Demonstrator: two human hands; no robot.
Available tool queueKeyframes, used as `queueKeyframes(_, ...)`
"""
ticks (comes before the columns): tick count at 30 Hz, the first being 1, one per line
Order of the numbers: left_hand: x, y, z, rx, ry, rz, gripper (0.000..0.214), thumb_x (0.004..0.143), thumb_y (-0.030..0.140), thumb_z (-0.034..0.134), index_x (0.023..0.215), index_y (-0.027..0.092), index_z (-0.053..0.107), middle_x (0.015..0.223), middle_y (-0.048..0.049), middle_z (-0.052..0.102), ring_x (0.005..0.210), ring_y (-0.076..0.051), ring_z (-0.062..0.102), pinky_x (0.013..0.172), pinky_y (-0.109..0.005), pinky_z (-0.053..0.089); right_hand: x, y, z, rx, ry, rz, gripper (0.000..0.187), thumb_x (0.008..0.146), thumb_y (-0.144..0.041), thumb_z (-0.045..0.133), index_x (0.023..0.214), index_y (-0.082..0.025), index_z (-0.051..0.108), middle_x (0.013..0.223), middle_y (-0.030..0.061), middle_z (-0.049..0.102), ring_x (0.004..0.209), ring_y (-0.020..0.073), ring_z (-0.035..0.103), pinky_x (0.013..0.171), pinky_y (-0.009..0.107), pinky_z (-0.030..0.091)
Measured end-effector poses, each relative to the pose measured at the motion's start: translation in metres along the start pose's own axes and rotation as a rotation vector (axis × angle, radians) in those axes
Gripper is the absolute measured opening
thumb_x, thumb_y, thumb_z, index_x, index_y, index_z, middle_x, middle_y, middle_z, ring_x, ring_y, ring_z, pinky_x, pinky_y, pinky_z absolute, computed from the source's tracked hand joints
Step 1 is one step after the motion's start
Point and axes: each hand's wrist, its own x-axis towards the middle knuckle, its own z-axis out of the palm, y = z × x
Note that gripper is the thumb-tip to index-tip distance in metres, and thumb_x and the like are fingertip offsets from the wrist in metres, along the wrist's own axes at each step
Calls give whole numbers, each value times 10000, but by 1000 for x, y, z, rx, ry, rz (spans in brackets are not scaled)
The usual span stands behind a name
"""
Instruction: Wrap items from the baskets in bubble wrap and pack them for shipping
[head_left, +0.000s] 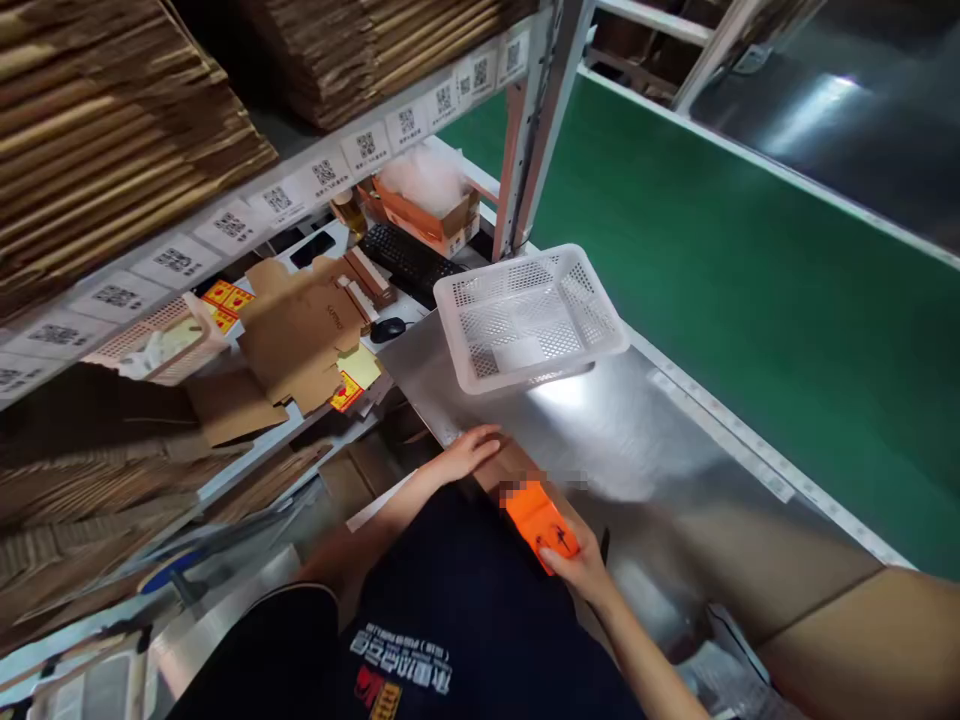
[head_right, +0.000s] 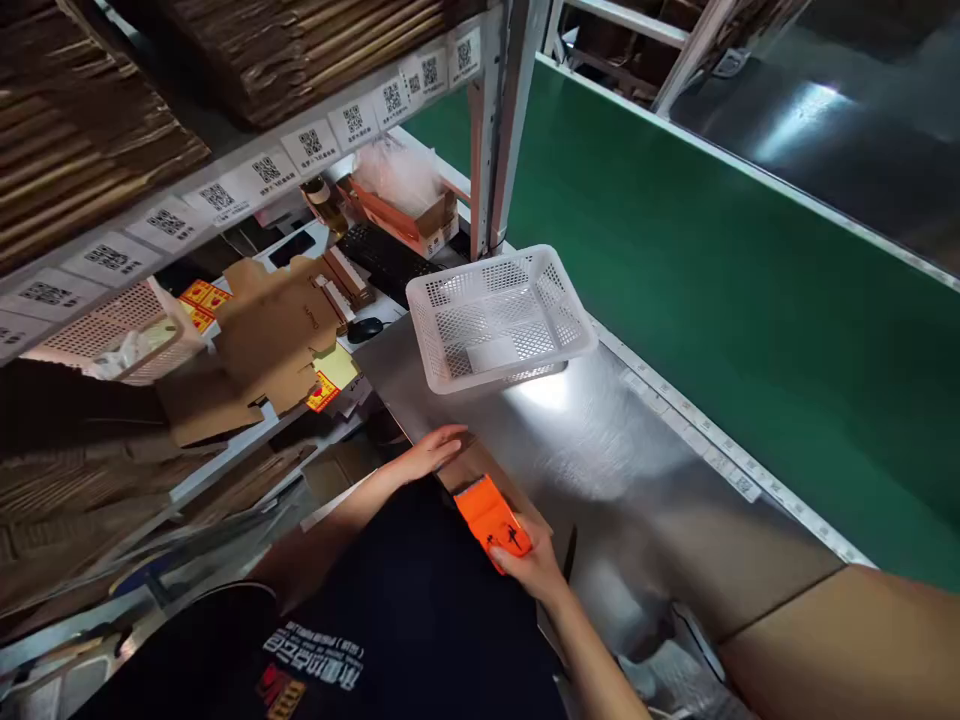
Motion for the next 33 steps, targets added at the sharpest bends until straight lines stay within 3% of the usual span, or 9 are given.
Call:
queueKeyframes(2, -14, 15, 0, 127, 15, 83, 434, 1002, 560, 571, 1137, 209, 788, 1471, -127, 641, 1423, -295, 540, 1240, -476, 400, -6, 12, -5, 51, -25, -29, 405, 681, -563, 790, 883, -213, 771, 803, 51, 729, 670, 209, 641, 612, 308, 531)
queueKeyframes(4, -27, 33, 2, 231, -57, 141, 443, 1033, 535, 516, 953, 212, 809, 1497, -103, 614, 1422, -289, 524, 1248, -467, 381, -8, 18, -6, 59, -11, -46, 370, 687, -534, 804, 871, -215, 776, 800, 51, 727, 672, 211, 643, 608, 307, 531)
queueKeyframes(7, -40, 55, 7, 256, -148, 162, 472, 1059, 491, 464, 883, 213, 803, 1475, -79, 631, 1345, -259, 577, 1212, -427, 419, -8, 20, -5, 53, 6, -80, 360, 711, -533, 802, 878, -215, 774, 807, 53, 730, 698, 211, 649, 621, 304, 541)
queueKeyframes(11, -42, 66, 16, 282, -116, 198, 321, 1006, 395, 588, 803, 200, 742, 1315, -88, 711, 1211, -234, 643, 1126, -396, 475, -5, 15, -2, 47, 27, -110, 348, 721, -521, 802, 870, -208, 771, 804, 57, 731, 690, 212, 648, 622, 316, 546)
queueKeyframes(16, -34, 57, 14, 493, -13, 286, 239, 996, 315, 607, 819, 209, 729, 1239, -85, 717, 1143, -240, 649, 1052, -406, 495, -1, -22, 0, -16, -12, 44, 410, 733, -597, 779, 820, -196, 772, 752, 50, 708, 649, 211, 612, 604, 317, 512)
queueKeyframes(19, -27, 45, -1, 669, 79, 313, 259, 1024, 322, 564, 905, 195, 756, 1329, -120, 670, 1179, -279, 628, 1045, -448, 481, -2, -57, -1, -144, -37, 177, 472, 786, -652, 728, 786, -181, 756, 720, 44, 688, 639, 200, 571, 598, 306, 467)
queueKeyframes(22, -17, 31, -26, 756, 185, 248, 286, 1032, 333, 558, 907, 172, 760, 1303, -139, 652, 1156, -285, 627, 1014, -443, 494, -6, -81, -3, -230, -39, 269, 524, 790, -689, 696, 680, -177, 700, 627, 25, 618, 588, 171, 495, 549, 289, 391)
queueKeyframes(27, -1, 11, -53, 700, 223, 112, 259, 1025, 345, 603, 892, 183, 756, 1179, -80, 655, 953, -205, 668, 870, -318, 524, -3, -85, -4, -218, -28, 350, 556, 729, -731, 697, 698, -176, 703, 610, 15, 601, 589, 169, 484, 549, 282, 367)
queueKeyframes(33, 15, -14, -47, 589, 161, 14, 285, 1048, 348, 553, 961, 177, 763, 1127, -62, 667, 945, -185, 666, 824, -268, 506, 17, -72, -1, -254, -1, 398, 596, 695, -771, 676, 668, -175, 653, 596, 14, 563, 605, 164, 453, 584, 295, 346)
